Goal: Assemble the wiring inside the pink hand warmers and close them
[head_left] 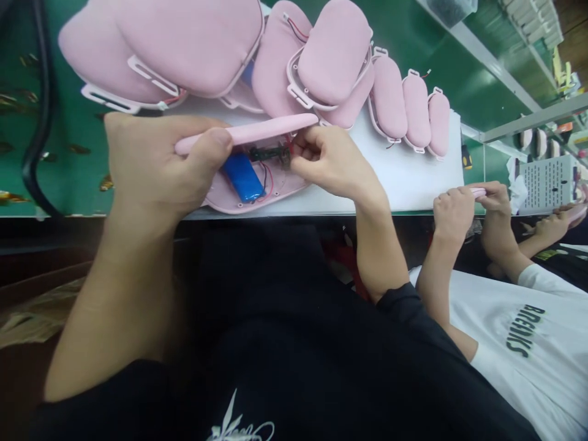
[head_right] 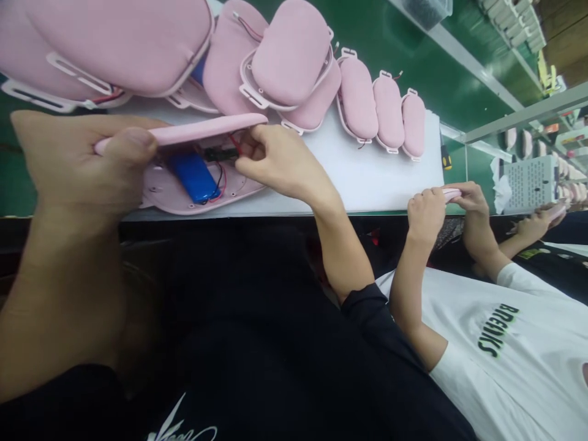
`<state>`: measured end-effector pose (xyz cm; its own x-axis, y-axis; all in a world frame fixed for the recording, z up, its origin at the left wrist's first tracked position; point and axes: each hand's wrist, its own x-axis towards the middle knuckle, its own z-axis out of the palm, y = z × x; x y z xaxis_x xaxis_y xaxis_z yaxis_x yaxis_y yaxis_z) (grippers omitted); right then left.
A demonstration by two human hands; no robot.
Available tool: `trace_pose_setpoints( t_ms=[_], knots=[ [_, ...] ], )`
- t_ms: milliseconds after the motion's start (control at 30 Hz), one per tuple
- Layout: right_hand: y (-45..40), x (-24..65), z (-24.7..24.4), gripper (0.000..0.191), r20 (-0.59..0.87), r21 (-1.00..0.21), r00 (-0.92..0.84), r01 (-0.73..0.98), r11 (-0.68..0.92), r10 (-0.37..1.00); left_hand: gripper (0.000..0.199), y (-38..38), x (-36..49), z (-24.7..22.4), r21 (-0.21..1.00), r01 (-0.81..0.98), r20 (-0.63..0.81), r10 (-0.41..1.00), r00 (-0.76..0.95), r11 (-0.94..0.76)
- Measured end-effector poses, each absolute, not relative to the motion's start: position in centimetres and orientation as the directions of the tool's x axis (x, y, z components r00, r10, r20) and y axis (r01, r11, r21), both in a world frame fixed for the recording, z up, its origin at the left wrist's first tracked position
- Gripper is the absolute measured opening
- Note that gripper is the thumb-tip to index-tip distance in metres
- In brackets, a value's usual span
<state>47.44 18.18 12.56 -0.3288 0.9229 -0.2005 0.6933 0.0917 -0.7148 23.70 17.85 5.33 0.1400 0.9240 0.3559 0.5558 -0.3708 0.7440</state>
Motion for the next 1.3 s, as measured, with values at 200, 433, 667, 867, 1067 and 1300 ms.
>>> trace_pose_setpoints(
  t_ms=[200,433,667,867,1067,1300],
  knots=[
    [19.0,49.0,10.3,0.008,-0.079,-0.499,-0.425,0.8,0.333,0.902,0.074,17.1,24.4,6.9,0.725,0.57,0.399,0.91,0.11,-0.387],
    [19.6,50.1,8.2,0.014,0.098,-0.422,-0.493,0.766,0.484,0.865,0.079,16.1,25.2,8.1,0.686,0.653,0.302,0.942,0.147,-0.321],
    [18.9,50.0,8.3,0.023,0.058,-0.421,-0.476,0.785,0.454,0.878,0.078,15.4,25.2,7.9,0.664,0.681,0.291,0.946,0.146,-0.309],
    [19.7,51.2,6.6,0.03,0.201,-0.435,-0.518,0.713,0.549,0.832,0.08,15.2,25.4,7.8,0.618,0.72,0.303,0.941,0.153,-0.316],
    [20.2,51.5,4.8,0.029,0.297,-0.398,-0.535,0.684,0.611,0.791,0.08,14.5,25.5,7.3,0.62,0.724,0.307,0.943,0.133,-0.303],
    [20.6,51.2,4.6,0.025,0.271,-0.447,-0.55,0.654,0.61,0.79,0.086,14.0,25.9,7.4,0.591,0.752,0.312,0.943,0.119,-0.291]
  ],
)
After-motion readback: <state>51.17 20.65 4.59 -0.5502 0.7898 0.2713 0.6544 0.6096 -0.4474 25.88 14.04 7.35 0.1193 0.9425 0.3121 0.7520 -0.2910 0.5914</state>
